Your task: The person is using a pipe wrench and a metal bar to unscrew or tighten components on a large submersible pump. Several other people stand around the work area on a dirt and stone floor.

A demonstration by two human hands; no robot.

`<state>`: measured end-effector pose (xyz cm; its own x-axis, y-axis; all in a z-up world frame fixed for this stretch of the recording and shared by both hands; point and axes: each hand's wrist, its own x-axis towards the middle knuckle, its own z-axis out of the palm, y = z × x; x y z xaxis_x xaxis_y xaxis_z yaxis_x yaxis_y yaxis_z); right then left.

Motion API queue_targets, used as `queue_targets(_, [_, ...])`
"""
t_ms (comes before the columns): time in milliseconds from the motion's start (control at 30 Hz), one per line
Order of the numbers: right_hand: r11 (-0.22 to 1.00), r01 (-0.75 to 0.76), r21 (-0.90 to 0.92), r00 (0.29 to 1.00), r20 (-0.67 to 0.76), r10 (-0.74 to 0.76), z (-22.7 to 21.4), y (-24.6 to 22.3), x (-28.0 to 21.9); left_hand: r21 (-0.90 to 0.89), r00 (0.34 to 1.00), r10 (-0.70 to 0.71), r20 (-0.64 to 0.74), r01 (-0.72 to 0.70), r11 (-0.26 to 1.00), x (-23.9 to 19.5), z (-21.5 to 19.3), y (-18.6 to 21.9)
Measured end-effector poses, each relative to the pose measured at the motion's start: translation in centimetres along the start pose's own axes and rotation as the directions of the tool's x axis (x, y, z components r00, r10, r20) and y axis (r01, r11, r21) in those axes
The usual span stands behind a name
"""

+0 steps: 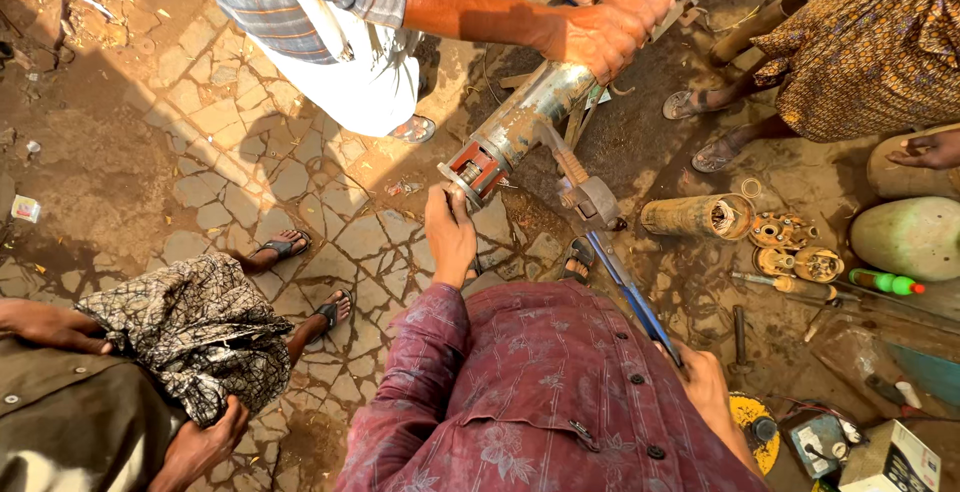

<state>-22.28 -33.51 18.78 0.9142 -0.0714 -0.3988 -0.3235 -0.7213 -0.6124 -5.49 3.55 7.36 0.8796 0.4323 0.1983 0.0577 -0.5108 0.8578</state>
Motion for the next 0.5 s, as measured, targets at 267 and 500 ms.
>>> queue_targets(267, [0.950,-0.007,-0.311,0.994,0.103,0.041,-2.3,-4.2,6.0,-0.425,0.863,-0.417,0.285,0.504,0.752,1.5,-0.6,0.6])
queue_targets(500, [0.894,0.053,-0.446,0.995,0.100,-0.009,-3.2,-9.3,7.8,-0.034,0.985,0.168,0.030,-0.167,0.985,0.7,-0.8,0.2])
